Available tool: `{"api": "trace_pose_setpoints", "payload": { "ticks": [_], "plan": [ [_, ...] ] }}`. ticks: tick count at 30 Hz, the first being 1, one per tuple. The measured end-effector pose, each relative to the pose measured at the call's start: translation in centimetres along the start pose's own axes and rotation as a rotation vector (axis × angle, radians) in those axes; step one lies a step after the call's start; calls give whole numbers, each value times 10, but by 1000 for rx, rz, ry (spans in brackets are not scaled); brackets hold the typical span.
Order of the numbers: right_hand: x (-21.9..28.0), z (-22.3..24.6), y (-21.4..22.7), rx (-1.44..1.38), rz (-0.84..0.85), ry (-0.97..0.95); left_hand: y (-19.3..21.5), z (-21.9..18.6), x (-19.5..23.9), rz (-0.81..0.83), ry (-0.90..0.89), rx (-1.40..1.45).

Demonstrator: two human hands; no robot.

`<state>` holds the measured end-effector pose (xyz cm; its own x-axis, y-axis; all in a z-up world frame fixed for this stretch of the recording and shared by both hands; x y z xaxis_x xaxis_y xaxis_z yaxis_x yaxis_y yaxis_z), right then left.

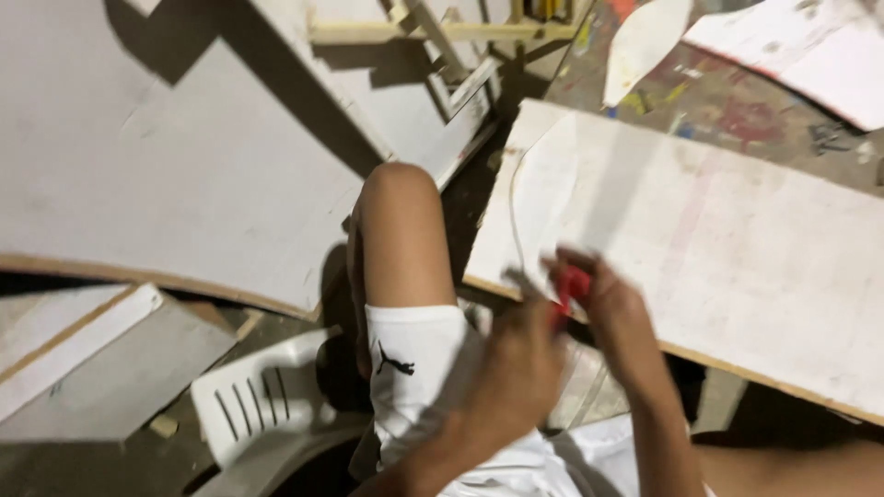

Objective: Cutting a thin white board using a hand saw while sitting on a low chair.

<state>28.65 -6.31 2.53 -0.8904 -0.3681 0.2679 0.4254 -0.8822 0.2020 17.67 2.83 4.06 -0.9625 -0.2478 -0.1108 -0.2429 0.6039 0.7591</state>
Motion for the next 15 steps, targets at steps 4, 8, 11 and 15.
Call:
{"api": "trace_pose_setpoints", "payload": {
  "ticks": [4,8,11,15],
  "plan": [
    [46,-58,54,-188,-378,-110,-18,-46,-20,165,-403,100],
    [92,-105,101,-81,-457,-255,-31,40,-96,10,-169,-262],
    [125,-136,119,-132,-605,-140,-27,92,-149,112,33,-222],
    [162,-225,131,-129,-589,-280,-3,136,-191,51,251,251]
  ]
}}
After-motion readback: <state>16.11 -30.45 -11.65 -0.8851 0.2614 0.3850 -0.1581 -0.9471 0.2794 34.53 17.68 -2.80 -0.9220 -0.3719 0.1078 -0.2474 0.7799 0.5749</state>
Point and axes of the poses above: each hand's wrist, its own x-axis away from the middle knuckle, its own y-axis out of the back of the hand, z = x × y, the point moved 8 cm from there along -x, towards the middle knuckle, and after that the axes turned 7 degrees about x, right-handed, at the moved point
